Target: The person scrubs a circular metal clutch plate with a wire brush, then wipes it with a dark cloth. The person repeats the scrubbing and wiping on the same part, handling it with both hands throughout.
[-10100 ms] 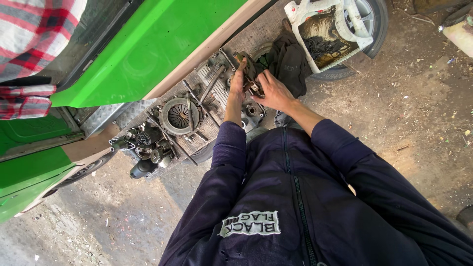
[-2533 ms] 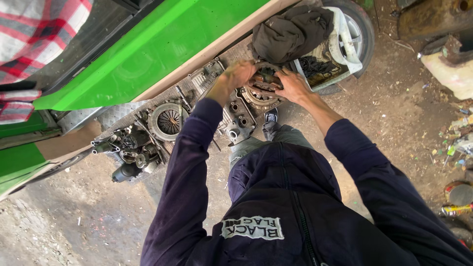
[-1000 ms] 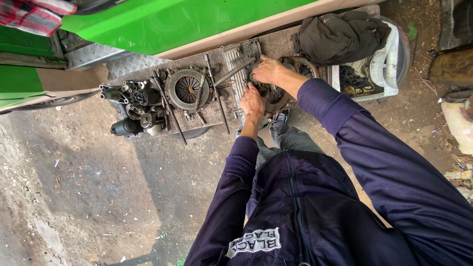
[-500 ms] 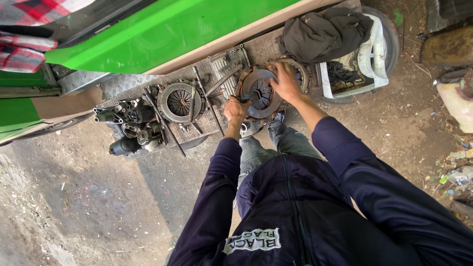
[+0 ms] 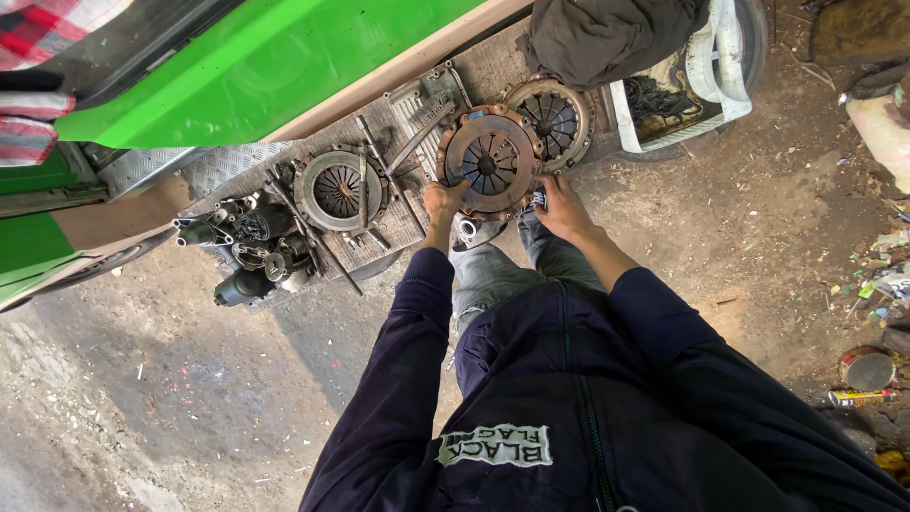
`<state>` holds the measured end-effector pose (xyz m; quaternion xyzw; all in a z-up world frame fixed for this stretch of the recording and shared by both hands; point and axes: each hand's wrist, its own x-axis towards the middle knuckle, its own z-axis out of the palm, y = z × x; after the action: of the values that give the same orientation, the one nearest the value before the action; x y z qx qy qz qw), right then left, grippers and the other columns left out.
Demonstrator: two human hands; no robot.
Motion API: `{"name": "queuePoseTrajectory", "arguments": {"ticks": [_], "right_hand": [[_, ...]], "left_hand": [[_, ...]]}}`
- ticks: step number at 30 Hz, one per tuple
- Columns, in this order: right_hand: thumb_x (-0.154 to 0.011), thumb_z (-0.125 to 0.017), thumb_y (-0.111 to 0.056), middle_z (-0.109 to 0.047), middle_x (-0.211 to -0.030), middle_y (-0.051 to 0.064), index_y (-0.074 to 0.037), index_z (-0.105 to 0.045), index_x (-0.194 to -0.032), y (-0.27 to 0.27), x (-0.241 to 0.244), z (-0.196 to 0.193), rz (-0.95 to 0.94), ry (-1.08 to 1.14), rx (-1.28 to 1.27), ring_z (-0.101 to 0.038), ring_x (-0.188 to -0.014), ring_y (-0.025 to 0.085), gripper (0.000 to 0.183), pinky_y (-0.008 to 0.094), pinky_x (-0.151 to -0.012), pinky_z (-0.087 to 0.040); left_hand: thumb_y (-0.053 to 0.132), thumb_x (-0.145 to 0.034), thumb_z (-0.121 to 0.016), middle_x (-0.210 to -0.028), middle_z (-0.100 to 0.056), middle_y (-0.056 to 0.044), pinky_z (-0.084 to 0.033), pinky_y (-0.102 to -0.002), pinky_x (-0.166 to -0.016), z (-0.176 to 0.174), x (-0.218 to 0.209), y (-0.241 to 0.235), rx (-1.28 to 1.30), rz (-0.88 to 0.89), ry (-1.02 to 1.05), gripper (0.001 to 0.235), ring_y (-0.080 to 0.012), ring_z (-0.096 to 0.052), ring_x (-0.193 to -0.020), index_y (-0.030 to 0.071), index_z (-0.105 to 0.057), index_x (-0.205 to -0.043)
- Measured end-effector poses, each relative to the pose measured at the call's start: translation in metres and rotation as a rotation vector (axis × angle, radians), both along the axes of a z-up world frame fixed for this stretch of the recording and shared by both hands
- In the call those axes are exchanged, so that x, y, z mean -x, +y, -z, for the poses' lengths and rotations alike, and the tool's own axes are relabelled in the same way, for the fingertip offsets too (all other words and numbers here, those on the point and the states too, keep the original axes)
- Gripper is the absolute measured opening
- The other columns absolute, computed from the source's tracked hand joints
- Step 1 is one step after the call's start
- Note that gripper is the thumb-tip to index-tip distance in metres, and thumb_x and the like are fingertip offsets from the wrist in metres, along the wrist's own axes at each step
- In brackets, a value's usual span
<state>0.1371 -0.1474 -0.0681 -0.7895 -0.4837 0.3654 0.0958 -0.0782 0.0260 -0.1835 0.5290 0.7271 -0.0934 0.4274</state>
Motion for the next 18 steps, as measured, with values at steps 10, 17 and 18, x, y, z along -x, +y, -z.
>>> {"name": "queuePoseTrajectory", "arguments": {"ticks": [10,17,18], "right_hand": [[-0.092,-0.073,-0.022,-0.04,-0.147,0.029,-0.007,-0.037,-0.148,0.0,0.003,-0.014,0.035,0.016,0.012,-0.044,-0.136,0.049,0.068,0.051,-0.114,-0.041],[-0.094,-0.07,-0.023,-0.042,-0.146,0.027,-0.012,-0.042,-0.147,-0.014,-0.013,-0.009,0.13,0.028,0.05,-0.05,-0.133,0.046,0.062,0.048,-0.111,-0.044],[-0.094,-0.07,-0.023,-0.044,-0.145,0.026,-0.012,-0.042,-0.147,-0.013,-0.012,-0.009,0.127,0.048,0.012,-0.052,-0.132,0.044,0.061,0.047,-0.111,-0.045]], "left_hand": [[0.055,-0.066,-0.088,-0.141,-0.051,-0.029,-0.049,-0.042,-0.106,-0.012,0.002,-0.006,-0.08,-0.051,-0.04,0.106,-0.039,-0.057,-0.126,-0.007,-0.046,-0.141],[0.059,-0.098,-0.064,-0.155,-0.034,-0.036,-0.031,-0.047,-0.123,-0.004,0.047,-0.038,-0.493,0.027,-0.09,0.092,-0.0472,-0.034,-0.147,-0.01,-0.034,-0.151],[0.057,-0.098,-0.061,-0.156,-0.035,-0.035,-0.033,-0.046,-0.123,-0.002,0.058,-0.038,-0.482,0.057,-0.054,0.089,-0.0461,-0.035,-0.146,-0.008,-0.033,-0.153]]}}
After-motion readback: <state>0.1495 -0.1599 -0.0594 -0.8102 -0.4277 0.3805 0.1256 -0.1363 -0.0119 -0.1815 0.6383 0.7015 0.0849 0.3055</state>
